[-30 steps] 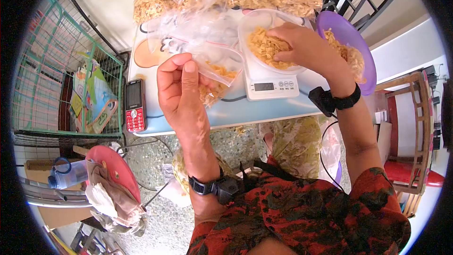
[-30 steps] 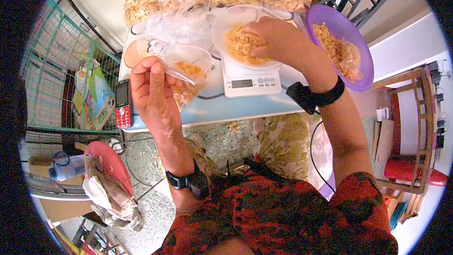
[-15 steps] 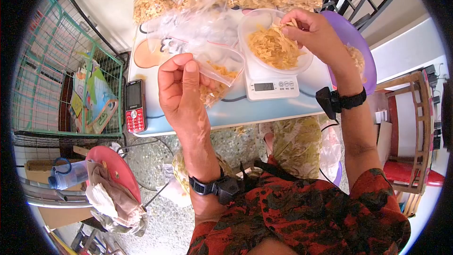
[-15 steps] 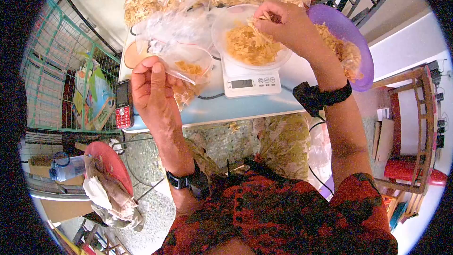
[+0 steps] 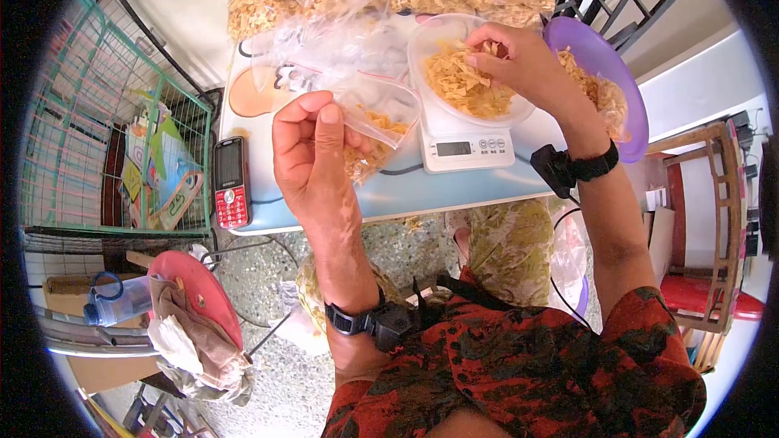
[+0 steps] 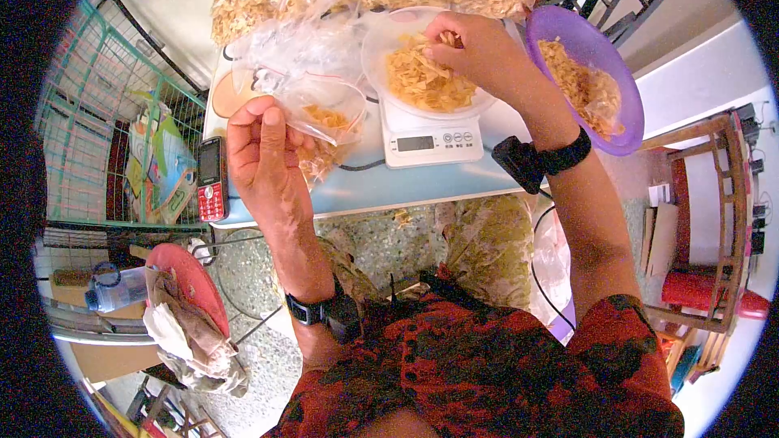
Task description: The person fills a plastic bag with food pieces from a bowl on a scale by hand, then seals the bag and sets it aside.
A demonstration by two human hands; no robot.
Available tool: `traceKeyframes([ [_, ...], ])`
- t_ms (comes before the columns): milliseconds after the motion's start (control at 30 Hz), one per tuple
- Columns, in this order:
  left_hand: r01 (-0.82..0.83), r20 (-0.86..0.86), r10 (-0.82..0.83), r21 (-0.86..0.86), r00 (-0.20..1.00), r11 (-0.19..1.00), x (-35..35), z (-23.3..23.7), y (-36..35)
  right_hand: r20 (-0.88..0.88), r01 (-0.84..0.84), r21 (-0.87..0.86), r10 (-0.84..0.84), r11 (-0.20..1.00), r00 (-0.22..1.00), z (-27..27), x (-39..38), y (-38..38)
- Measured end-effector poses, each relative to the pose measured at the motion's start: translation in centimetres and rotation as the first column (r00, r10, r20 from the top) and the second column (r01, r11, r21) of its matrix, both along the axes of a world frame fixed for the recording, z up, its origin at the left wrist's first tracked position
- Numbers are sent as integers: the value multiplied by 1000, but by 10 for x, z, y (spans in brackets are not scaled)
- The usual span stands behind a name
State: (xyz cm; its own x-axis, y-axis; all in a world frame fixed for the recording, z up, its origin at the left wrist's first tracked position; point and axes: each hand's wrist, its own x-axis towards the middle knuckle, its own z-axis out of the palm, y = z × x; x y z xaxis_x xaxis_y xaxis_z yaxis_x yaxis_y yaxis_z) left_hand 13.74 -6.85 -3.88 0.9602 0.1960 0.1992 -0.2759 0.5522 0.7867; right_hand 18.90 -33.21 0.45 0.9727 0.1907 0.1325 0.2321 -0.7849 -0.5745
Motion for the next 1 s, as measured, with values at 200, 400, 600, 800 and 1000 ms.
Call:
traceKeyframes([
  [200, -12, 8, 12, 31, 1000, 999, 2, -3, 1, 91, 4, -225, 17, 974, 996, 14, -18, 14],
  [400, 3, 6, -3, -3, 1000, 1000, 1, -1, 0, 261, -50, -357, 151, 933, 953, -5, -20, 22],
  [600, -16, 6, 16, 6, 1000, 1000, 1, 0, 2, 289, -56, -335, 159, 941, 944, -16, -7, 17],
  [800, -10, -10, 10, 5, 1000, 1000, 1, 1, 3, 66, 14, 15, -15, 1000, 998, 8, -13, 8],
  [1000, -10, -11, 10, 9, 1000, 1000, 1, 0, 2, -196, 154, 631, -36, 760, 980, 20, -14, -1],
])
